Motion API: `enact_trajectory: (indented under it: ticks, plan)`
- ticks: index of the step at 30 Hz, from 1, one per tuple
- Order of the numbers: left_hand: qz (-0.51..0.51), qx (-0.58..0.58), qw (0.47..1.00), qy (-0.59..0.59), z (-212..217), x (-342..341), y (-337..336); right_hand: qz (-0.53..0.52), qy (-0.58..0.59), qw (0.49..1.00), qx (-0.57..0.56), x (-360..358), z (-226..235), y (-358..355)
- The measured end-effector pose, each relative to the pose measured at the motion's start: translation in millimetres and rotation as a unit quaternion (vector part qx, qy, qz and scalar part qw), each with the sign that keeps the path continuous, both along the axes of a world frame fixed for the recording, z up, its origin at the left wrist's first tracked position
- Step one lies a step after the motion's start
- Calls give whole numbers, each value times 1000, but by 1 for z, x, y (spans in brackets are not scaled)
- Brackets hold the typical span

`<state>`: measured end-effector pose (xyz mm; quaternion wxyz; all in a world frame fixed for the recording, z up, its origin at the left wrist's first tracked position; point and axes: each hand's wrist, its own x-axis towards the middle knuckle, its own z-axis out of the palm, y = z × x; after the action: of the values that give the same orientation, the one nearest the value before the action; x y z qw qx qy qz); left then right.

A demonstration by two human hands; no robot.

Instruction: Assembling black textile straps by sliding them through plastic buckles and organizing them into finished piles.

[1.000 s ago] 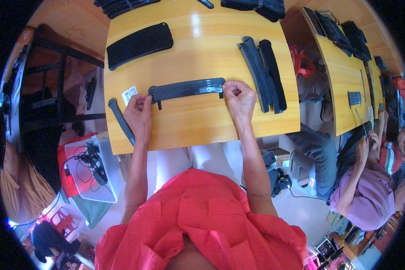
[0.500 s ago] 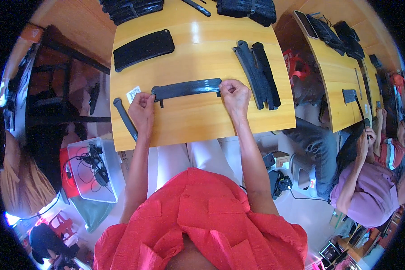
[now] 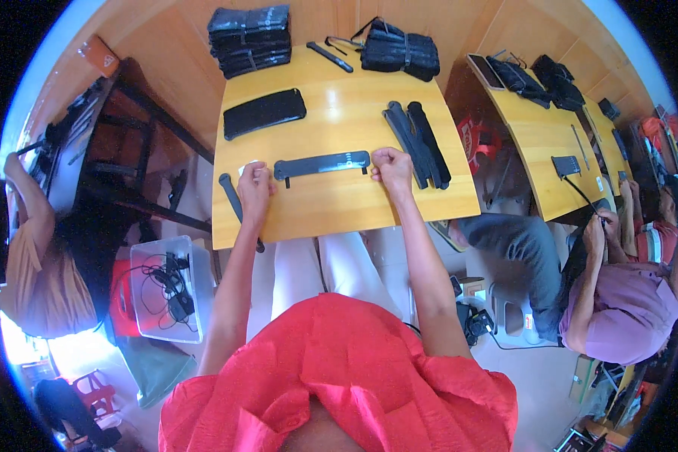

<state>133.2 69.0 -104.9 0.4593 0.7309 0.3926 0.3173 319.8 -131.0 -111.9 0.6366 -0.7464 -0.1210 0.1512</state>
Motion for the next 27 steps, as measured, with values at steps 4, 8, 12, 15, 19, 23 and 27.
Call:
enact_trajectory:
  ticks: [4,8,12,15,19,23,27]
  plan:
    - [-40,223,974,4,12,-12,-17,0,-270,958,-97,-22,4,-7]
    - [-168,352,919,64,16,2,-54,96,-394,886,-224,-57,5,6]
    - [-217,407,868,185,-7,13,-63,149,-438,816,-346,-63,-7,12]
    - [-224,400,863,214,-11,17,-67,142,-455,807,-348,-59,-14,8]
    - [-220,397,863,221,-10,16,-67,137,-462,803,-350,-62,-10,11]
    - [-215,389,867,226,-12,16,-67,147,-445,803,-368,-63,-6,13]
    - [-213,398,865,219,-14,16,-68,135,-449,795,-385,-67,-1,15]
